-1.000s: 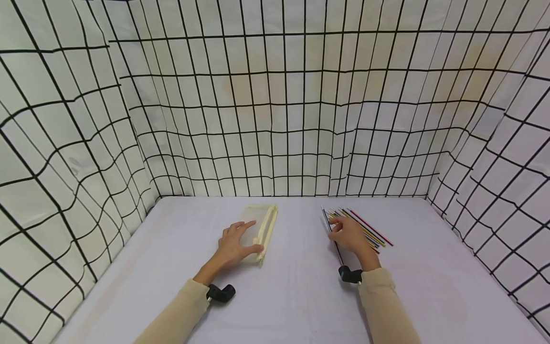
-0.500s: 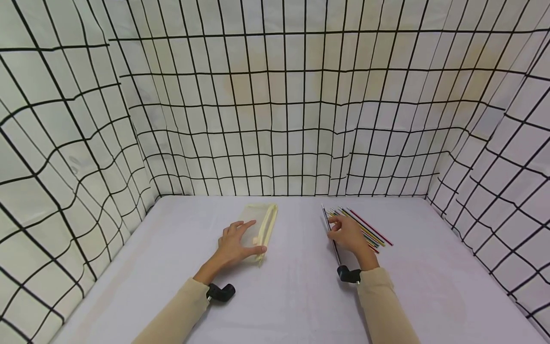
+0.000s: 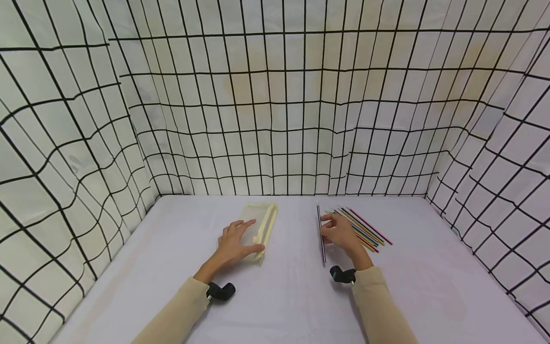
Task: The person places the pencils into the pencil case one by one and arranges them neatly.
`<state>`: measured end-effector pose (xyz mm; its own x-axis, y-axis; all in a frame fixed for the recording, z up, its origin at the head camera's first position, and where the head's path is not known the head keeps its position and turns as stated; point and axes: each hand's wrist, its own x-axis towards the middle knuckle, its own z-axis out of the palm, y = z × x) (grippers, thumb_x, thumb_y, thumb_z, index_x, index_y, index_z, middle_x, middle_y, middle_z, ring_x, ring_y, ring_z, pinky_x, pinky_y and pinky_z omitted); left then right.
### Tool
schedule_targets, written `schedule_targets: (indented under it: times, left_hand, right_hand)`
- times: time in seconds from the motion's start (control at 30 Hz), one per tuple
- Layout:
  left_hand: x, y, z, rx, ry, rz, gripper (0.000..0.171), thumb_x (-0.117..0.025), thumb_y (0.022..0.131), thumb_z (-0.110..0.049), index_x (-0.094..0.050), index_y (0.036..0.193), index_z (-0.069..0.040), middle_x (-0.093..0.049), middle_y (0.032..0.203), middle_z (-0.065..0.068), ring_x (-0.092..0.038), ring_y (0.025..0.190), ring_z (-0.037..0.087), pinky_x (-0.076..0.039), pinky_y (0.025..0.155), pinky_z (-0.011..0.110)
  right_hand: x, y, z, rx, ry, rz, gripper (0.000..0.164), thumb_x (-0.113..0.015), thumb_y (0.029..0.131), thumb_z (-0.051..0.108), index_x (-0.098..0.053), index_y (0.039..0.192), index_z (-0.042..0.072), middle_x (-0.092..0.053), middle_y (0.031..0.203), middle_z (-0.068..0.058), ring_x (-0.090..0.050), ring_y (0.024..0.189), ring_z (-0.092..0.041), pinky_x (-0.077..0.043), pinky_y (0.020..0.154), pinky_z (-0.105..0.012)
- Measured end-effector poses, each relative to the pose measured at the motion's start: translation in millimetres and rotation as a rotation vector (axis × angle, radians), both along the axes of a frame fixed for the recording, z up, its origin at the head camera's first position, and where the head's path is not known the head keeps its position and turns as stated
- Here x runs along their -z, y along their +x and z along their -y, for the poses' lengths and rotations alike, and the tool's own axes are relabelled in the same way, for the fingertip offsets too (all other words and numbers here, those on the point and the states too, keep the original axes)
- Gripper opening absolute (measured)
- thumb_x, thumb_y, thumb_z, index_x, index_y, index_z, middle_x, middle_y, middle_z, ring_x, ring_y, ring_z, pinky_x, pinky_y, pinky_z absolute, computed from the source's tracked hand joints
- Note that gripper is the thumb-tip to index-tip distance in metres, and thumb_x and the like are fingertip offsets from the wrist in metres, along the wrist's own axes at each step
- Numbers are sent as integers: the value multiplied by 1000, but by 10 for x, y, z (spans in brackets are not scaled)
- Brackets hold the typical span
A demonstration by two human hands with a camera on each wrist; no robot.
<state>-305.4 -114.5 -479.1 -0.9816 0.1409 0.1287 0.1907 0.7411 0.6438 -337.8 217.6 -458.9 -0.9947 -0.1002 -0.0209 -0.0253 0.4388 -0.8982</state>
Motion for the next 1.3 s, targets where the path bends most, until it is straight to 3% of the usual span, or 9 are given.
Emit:
schedule_targets:
  times: [0.4, 0.73, 1.0, 1.3]
  left_hand:
    - [33, -23, 25, 1, 18, 4, 85, -78, 80, -54, -47, 154, -25, -35, 159, 20, -29, 145, 43, -27, 108, 66]
    - [7, -3, 33, 15, 44, 8, 85, -78, 80, -53, -47, 154, -24, -36, 159, 20, -28, 145, 45, -25, 109, 68]
    - [18, -15, 34, 18, 38, 7, 85, -78, 81, -54, -46, 154, -24, -36, 159, 20, -29, 144, 43, -27, 108, 67]
    - [22, -18, 45, 15, 41, 3, 84, -78, 81, -54, -47, 153, -25, -37, 158, 19, -30, 143, 43, -28, 107, 67]
  right_hand:
    - [29, 5, 155, 28, -176, 107, 47, -63, 94, 3, -54, 139, -1, -62, 104, -11, -65, 85, -18, -59, 75, -31]
    - [60, 62, 309, 25, -284, 131, 48, -64, 94, 5, -54, 139, -1, -64, 104, -11, -65, 85, -18, -59, 78, -31]
    - [87, 75, 441, 9, -339, 159, 48, -63, 96, 6, -51, 141, -3, -64, 105, -10, -64, 86, -17, -58, 78, -30]
    - [159, -24, 599, -33, -366, 182, 47, -63, 95, 6, -51, 140, -3, -66, 100, -7, -66, 85, -16, -59, 77, -31]
